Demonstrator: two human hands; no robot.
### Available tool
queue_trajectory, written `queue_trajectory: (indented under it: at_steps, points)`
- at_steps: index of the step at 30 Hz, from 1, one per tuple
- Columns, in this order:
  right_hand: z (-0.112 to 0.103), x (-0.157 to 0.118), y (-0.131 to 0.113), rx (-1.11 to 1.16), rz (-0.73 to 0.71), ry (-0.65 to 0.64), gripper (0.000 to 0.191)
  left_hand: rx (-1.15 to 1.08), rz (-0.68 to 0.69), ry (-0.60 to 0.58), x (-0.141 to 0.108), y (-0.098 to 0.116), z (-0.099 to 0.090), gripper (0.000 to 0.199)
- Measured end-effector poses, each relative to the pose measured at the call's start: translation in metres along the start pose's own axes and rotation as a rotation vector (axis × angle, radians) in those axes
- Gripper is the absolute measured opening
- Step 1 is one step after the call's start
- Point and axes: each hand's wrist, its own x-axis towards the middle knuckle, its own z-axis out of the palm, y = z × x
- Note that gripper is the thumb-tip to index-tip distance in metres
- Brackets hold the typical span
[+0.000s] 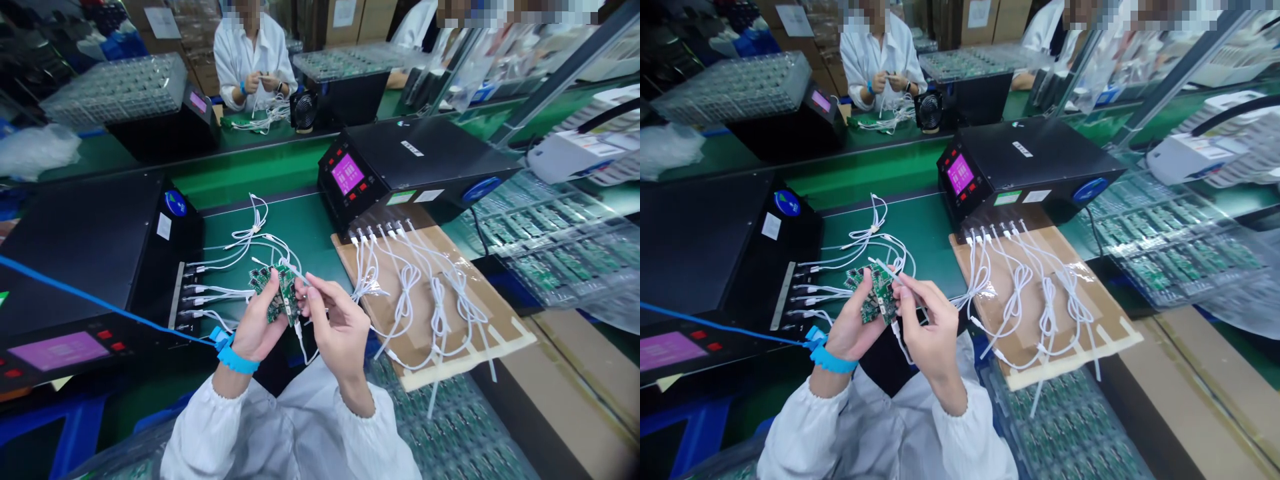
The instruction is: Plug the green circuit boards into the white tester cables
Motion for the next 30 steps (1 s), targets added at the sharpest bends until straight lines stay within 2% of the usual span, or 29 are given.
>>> queue_trajectory:
  at_steps: [5, 8, 11, 17, 25, 30]
  points:
    - [-0.001, -0.002, -0.001, 0.018, -0.029, 0.107, 0.008, -0.002, -0.050, 0.001, -0.005, -0.001, -0.001, 0.057]
    - [-0.006, -0.001, -0.003, 0.019, -0.013, 0.037, 0.010, 0.011, -0.062, -0.034, -0.005, -0.002, -0.002, 0.063]
    - [-0.013, -0.001, -0.004, 0.001, -0.067, -0.064, 0.015, 0.027, -0.058, -0.076, -0.005, -0.002, -0.004, 0.064]
    - [-0.016, -0.003, -0.005, -0.027, -0.146, -0.032, 0.015, 0.045, -0.074, -0.118, -0.007, -0.002, -0.007, 0.065]
    - [-0.023, -0.002, -0.006, -0.040, -0.210, -0.127, 0.019, 0.178, -0.156, -0.210, -0.007, 0.008, -0.008, 0.078]
    - [-0.026, -0.004, -0.006, -0.036, -0.262, -0.136, 0.024, 0.197, -0.186, -0.245, -0.008, 0.010, -0.006, 0.081]
